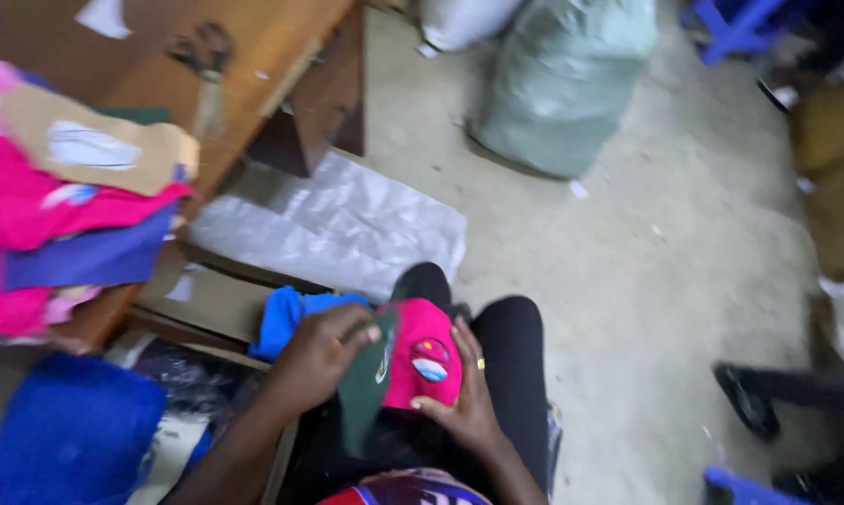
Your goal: The person sits on the floor and folds various colored fabric pieces, including pink, blue, green, and beige items, each featuring a circular logo. The person folds each piece by hand and places the finished items onto a wooden table to the left.
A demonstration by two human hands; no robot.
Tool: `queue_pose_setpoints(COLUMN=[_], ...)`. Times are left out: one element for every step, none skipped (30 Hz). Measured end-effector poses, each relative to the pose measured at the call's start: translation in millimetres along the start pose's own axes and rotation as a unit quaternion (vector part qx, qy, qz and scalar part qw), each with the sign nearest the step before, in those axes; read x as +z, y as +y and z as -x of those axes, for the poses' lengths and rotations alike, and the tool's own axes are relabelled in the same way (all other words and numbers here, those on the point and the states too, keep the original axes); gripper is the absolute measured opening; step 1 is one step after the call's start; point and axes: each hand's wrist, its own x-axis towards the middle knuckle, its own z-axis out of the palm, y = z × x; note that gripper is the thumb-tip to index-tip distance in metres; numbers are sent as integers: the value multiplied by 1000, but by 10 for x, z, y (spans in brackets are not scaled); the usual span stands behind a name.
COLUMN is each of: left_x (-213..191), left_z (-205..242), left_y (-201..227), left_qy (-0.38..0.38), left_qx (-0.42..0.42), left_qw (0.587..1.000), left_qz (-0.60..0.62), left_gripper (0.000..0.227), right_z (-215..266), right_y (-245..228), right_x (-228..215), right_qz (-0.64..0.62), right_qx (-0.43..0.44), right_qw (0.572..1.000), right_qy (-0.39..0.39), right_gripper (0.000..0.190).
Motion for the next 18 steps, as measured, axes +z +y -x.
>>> queue_pose_setpoints(left_x=[100,168,226,317,404,481,542,587,634,659,684,723,766,807,850,990,1126,1235], left_z=[-18,-33,-39,-60,-75,-99,-127,-149,-172,-230,-287,-336,-363,-379,-392,-405,-413,-464], left_y=[-39,-72,-105,-93,-78,-56,-14,16,49,25,1,-25,-237,-446,-654,-923,-1189,-1454], left_qy=[-18,-146,-270,-270,-310,-345,-344,-293,-241,-244,-148,-48,-49,-21,8,5,30,58], left_qx=[3,78,154,154,201,248,249,206,163,164,150,134,134,83,33,33,34,38], left_qw=[1000,986,949,949,929,905,905,933,957,956,977,988,988,990,987,987,978,965], left_qz=[6,-25,-54,-51,-28,-7,-6,-6,-7,-8,-35,-60,-60,-108,-157,-158,-205,-254], left_gripper=[12,13,14,14,9,6,6,8,14,14,22,40,40,57,75,75,75,76], right_z=[25,-22,-66,-62,-57,-73,-35,16,66,85,103,127,117,120,125,145,166,138], right_y=[2,12,13,-99,-217,-334,-282,-232,-183,-112,-41,34,156,272,388,522,650,785], right_x=[-132,-254,-368,-479,-585,-691,-665,-611,-560,-482,-403,-338,-275,-206,-138,-60,18,103], right_qz=[7,33,59,61,82,100,102,76,51,50,-91,-226,-226,-307,-384,-385,-416,-446], right_qx=[14,-43,-99,-97,-83,-72,-73,-28,17,17,147,269,269,310,348,349,376,398], right_qw=[1000,999,993,993,990,980,980,986,990,991,985,931,931,890,839,837,809,780], right_qy=[11,1,-10,-11,-83,-155,-156,-143,-129,-126,-14,99,99,134,168,169,177,184], right_gripper=[115,125,135,135,103,73,73,36,12,12,15,23,23,22,22,22,23,24])
